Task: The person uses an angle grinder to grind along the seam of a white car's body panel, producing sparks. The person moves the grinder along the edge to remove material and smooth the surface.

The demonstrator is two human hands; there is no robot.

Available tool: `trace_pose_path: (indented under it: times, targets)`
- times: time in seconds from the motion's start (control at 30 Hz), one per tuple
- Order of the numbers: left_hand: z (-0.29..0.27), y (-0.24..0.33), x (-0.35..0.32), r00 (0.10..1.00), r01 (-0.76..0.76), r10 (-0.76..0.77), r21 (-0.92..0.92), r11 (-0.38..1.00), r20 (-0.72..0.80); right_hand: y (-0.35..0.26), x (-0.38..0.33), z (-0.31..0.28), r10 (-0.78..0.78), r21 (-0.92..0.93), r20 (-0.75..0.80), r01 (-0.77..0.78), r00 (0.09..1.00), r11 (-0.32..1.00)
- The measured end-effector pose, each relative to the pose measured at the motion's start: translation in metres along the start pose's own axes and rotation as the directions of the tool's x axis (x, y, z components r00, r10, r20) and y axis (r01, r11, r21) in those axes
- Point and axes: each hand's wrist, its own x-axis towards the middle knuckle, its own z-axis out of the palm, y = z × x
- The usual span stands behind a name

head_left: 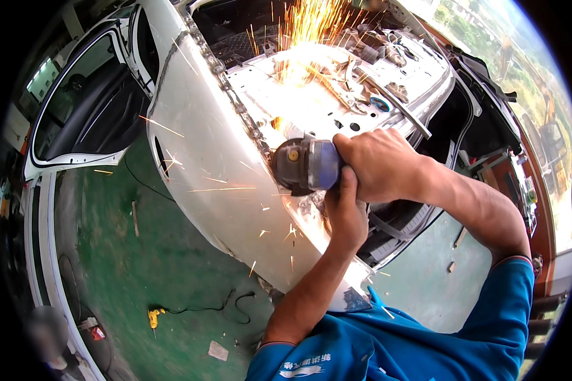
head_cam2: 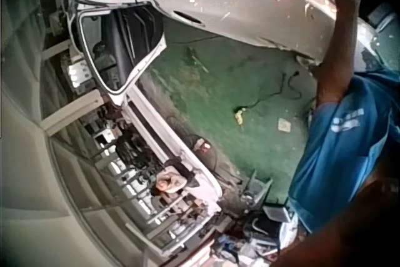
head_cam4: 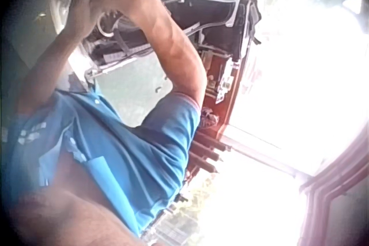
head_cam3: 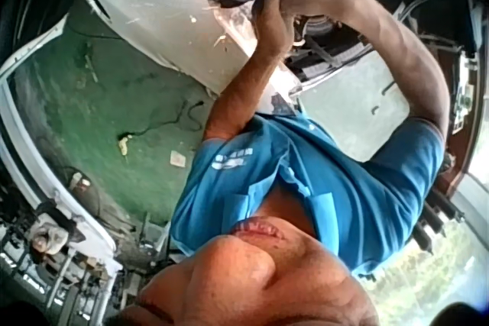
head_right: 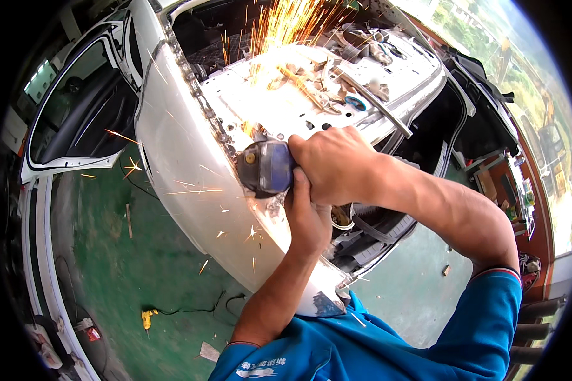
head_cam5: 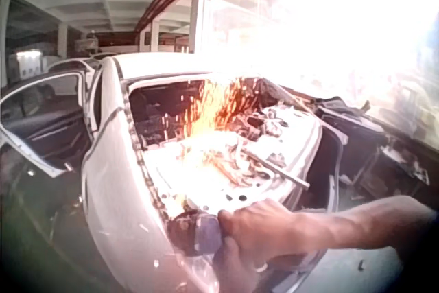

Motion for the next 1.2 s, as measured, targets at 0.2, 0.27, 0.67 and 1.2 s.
trace_pose_path:
  times: [0.2,0.27,0.67,1.2]
  targets:
    - [-0.001,-0.002,-0.004,1.0,-0.015,0.015,-0.002,1.0,0.01,0.001,-0.003,0.002,-0.014,-0.01,0.009,0.014,1.0,1.0]
    - [-0.002,-0.006,-0.003,1.0,0.002,-0.002,0.006,1.0,0.019,0.005,-0.004,0.005,0.003,-0.016,0.003,-0.003,1.0,1.0]
    - [-0.007,-0.014,0.003,0.992,-0.035,0.013,0.179,0.983,0.124,0.015,-0.018,0.005,-0.013,-0.011,-0.052,0.012,0.999,1.0]
    - [0.002,0.002,0.0,1.0,0.01,-0.01,0.045,0.999,-0.003,0.007,-0.002,0.002,-0.044,0.023,0.007,0.044,0.999,0.999]
